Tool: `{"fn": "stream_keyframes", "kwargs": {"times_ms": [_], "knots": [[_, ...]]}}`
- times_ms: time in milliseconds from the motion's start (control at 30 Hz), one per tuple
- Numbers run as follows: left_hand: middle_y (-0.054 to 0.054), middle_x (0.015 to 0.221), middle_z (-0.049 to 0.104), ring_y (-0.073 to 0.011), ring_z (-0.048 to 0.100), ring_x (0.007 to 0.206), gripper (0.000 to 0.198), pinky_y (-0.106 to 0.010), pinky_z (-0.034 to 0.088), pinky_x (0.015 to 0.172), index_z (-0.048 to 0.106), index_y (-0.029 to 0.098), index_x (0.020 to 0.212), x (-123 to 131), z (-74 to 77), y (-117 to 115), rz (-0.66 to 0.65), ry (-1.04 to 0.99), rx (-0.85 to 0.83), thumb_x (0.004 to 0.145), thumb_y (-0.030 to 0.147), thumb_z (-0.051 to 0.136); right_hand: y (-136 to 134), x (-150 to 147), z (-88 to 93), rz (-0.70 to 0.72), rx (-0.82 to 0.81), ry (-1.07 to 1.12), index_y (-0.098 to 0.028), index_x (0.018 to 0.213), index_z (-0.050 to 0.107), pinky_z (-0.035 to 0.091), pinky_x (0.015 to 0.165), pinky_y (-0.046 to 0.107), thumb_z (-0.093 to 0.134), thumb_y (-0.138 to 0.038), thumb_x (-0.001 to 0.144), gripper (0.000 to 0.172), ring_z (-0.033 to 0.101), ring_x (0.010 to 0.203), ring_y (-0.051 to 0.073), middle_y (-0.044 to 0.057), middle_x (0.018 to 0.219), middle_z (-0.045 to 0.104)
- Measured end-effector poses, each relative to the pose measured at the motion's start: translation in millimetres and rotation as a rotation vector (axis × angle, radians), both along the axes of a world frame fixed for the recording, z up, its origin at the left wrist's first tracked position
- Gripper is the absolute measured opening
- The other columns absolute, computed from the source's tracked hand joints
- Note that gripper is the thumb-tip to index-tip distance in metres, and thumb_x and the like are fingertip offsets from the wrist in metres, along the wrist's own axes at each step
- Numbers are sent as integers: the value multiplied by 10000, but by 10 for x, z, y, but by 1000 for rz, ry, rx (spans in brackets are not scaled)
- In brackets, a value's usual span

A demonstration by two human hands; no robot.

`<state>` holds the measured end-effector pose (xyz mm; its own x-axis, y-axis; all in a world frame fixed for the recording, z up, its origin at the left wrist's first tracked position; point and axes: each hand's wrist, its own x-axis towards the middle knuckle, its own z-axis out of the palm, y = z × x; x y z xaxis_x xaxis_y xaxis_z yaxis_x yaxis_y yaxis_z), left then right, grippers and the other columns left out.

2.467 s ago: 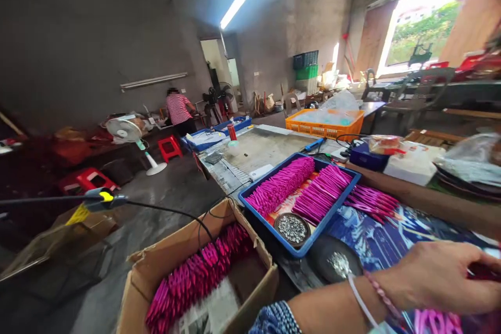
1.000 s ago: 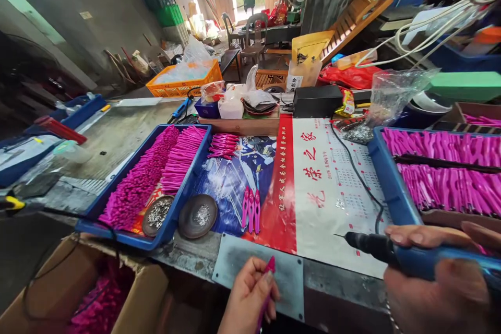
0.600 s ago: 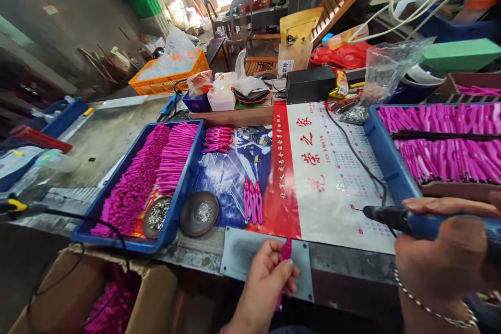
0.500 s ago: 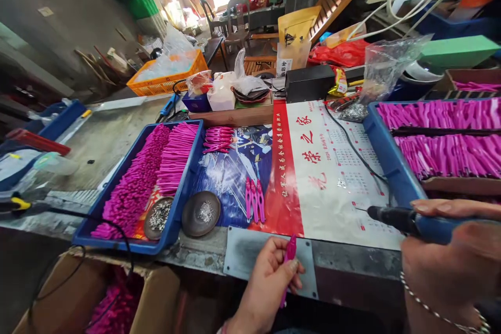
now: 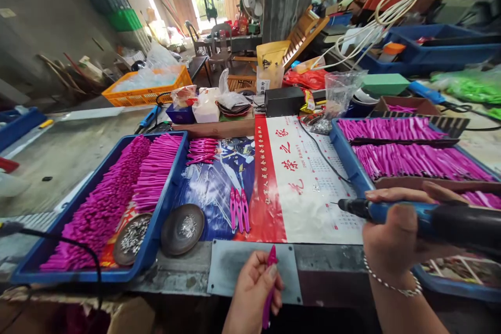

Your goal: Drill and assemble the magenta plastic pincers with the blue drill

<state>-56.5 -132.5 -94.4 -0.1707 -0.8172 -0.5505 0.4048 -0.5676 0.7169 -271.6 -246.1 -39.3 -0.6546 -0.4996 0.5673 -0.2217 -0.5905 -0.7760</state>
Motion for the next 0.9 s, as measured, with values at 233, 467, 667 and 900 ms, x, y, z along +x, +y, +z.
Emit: {"fn": "stream_keyframes", "kwargs": {"times_ms": [233, 467, 667, 900], "knots": [[26, 658, 586, -39, 492, 431, 509, -124, 360, 396, 489, 159, 903, 39, -60, -36, 6, 33, 19, 710, 541, 764, -294, 87, -171, -5, -107, 58, -181, 1065, 527, 468, 632, 366, 699, -273, 785, 341, 549, 533, 186, -22, 698, 596], [8, 668, 597, -57, 530, 476, 436, -138, 390, 437, 508, 147, 890, 36, -44, -156, -6, 48, 26, 751, 485, 745, -405, 69, -338, -34, -64, 73, -147, 1092, 555, 480, 669, 370, 703, -192, 804, 326, 562, 545, 186, 0, 706, 604], [8, 655, 595, -40, 485, 447, 434, -130, 331, 425, 508, 146, 872, -5, -25, -215, -30, 16, 44, 756, 500, 732, -458, 34, -394, -38, -42, 71, -148, 1077, 558, 493, 661, 343, 698, -189, 795, 318, 565, 544, 166, -15, 706, 604], [23, 625, 575, -36, 452, 419, 416, -131, 271, 396, 490, 152, 885, -2, -6, -226, -74, 2, 71, 813, 524, 664, -458, 18, -416, -34, -11, 47, -147, 1060, 562, 491, 613, 346, 700, -227, 789, 315, 559, 514, 170, -14, 693, 596]]}}
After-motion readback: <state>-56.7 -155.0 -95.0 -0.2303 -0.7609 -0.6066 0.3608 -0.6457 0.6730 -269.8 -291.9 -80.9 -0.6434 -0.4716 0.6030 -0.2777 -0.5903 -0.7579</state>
